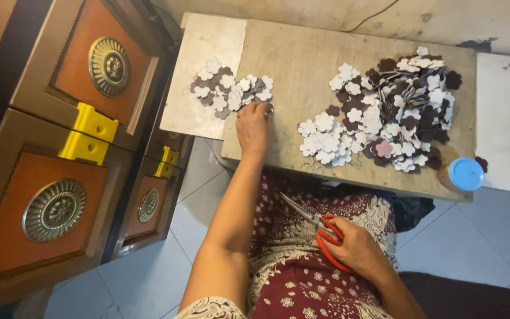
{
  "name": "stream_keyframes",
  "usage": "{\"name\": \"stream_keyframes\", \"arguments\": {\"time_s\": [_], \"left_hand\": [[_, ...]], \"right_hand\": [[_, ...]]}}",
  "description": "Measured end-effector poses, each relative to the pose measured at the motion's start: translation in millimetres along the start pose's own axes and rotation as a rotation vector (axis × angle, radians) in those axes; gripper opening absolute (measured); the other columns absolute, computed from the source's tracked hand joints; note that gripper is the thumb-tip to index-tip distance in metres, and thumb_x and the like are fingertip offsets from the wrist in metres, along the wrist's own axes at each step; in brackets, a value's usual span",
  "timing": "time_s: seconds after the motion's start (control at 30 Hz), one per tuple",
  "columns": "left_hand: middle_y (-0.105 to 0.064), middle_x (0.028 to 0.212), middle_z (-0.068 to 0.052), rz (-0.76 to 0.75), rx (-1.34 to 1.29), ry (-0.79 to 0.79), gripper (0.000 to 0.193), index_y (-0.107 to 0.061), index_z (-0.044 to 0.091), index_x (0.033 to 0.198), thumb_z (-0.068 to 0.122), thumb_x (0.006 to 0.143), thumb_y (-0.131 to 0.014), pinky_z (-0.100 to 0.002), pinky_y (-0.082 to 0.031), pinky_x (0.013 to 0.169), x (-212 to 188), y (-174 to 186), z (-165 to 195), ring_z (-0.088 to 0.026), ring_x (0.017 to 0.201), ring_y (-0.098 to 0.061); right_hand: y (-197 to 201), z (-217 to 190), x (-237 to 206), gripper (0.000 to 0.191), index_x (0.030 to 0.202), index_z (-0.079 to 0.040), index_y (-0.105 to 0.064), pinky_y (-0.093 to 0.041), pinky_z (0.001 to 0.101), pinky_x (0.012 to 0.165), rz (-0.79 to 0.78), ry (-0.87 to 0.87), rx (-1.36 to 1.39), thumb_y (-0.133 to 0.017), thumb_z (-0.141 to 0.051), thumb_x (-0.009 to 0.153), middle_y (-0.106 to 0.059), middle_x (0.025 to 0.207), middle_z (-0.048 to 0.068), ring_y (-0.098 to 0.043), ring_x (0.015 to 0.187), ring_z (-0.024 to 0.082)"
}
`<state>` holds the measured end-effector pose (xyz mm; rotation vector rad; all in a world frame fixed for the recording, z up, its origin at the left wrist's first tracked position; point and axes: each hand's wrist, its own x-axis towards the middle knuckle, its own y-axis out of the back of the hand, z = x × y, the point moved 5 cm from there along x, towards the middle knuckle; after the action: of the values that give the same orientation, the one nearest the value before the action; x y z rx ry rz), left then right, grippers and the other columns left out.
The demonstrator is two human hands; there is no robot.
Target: The person uses red-handled scissors to trim the edges of small white flower-shaped paper cutouts. They pick up each piece, trim it, and place it on a wooden table among many similar cutouts in white, brown, and pink.
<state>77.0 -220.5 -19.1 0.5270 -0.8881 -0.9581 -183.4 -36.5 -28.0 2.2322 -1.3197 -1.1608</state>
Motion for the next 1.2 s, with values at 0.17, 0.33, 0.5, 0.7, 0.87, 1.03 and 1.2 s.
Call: {"name": "stream_keyframes", "arguments": {"time_s": [0.17,0.33,0.5,0.7,0.87,1.03,1.2], "left_hand": [[-0.066,0.118,-0.009,-0.070,0.212,-0.086,0.030,-0.068,0.011,0.110,0.017,0.082,-0.078,-0.046,-0.052,0.084,1.4,-19.5,1.1,-0.032,0.104,-0.063],[-0.067,0.117,-0.012,-0.119,0.054,-0.112,0.038,-0.069,0.010,0.110,0.020,0.075,-0.081,-0.046,-0.052,0.082,-47.1,-14.4,5.9,-0.034,0.101,-0.063],[-0.067,0.120,-0.015,-0.097,-0.123,-0.143,0.045,-0.067,0.004,0.118,0.020,0.078,-0.080,-0.043,-0.054,0.087,-79.6,8.8,5.8,-0.034,0.104,-0.064],[-0.071,0.114,-0.007,-0.131,-0.103,-0.106,0.022,-0.072,0.013,0.107,0.016,0.085,-0.077,-0.043,-0.052,0.087,-68.1,12.6,7.4,-0.030,0.104,-0.066],[-0.069,0.114,-0.011,-0.127,0.004,-0.070,0.030,-0.070,0.008,0.110,0.019,0.083,-0.076,-0.046,-0.050,0.087,-31.3,3.2,14.1,-0.034,0.106,-0.063],[-0.068,0.105,-0.013,-0.206,0.121,0.060,0.023,-0.071,0.010,0.103,0.016,0.082,-0.075,-0.048,-0.050,0.085,-5.6,-8.0,19.2,-0.035,0.100,-0.062],[-0.068,0.099,-0.011,-0.135,0.038,0.039,0.025,-0.072,0.012,0.097,0.008,0.073,-0.073,-0.048,-0.051,0.082,1.7,-2.7,23.8,-0.036,0.096,-0.063]], "right_hand": [[-4.6,15.5,3.0,0.046,0.115,-0.012,-0.068,-0.058,0.0350,0.073,-0.082,-0.257,-0.042,-0.081,-0.041,0.082,-0.079,0.086,0.006,-0.076,0.076,0.018],[1.3,26.3,2.4,0.045,0.110,-0.009,-0.071,-0.058,0.0350,0.074,0.022,-0.221,0.007,-0.085,-0.041,0.082,-0.078,0.085,0.009,-0.075,0.075,0.020],[0.9,32.1,14.1,0.036,0.107,-0.007,-0.070,-0.059,0.0311,0.074,0.065,-0.009,0.165,-0.076,-0.034,0.084,-0.081,0.086,0.002,-0.078,0.077,0.013],[-8.2,36.4,28.0,0.028,0.109,-0.006,-0.070,-0.056,0.0310,0.071,0.012,-0.106,0.365,-0.073,-0.027,0.090,-0.077,0.085,0.004,-0.071,0.075,0.014],[-22.7,18.8,35.0,0.028,0.109,-0.005,-0.068,-0.043,0.0253,0.044,-0.123,-0.219,0.756,-0.063,-0.028,0.094,-0.063,0.067,0.003,-0.050,0.047,0.010],[-26.2,-0.3,32.6,0.033,0.108,-0.005,-0.067,-0.044,0.0233,0.044,-0.181,-0.173,0.833,-0.059,-0.036,0.098,-0.062,0.067,0.001,-0.049,0.047,0.007],[-31.5,-4.8,32.8,0.027,0.103,-0.008,-0.062,-0.045,0.0253,0.046,-0.202,-0.177,1.028,-0.062,-0.034,0.095,-0.062,0.068,0.001,-0.049,0.048,0.009]]}}
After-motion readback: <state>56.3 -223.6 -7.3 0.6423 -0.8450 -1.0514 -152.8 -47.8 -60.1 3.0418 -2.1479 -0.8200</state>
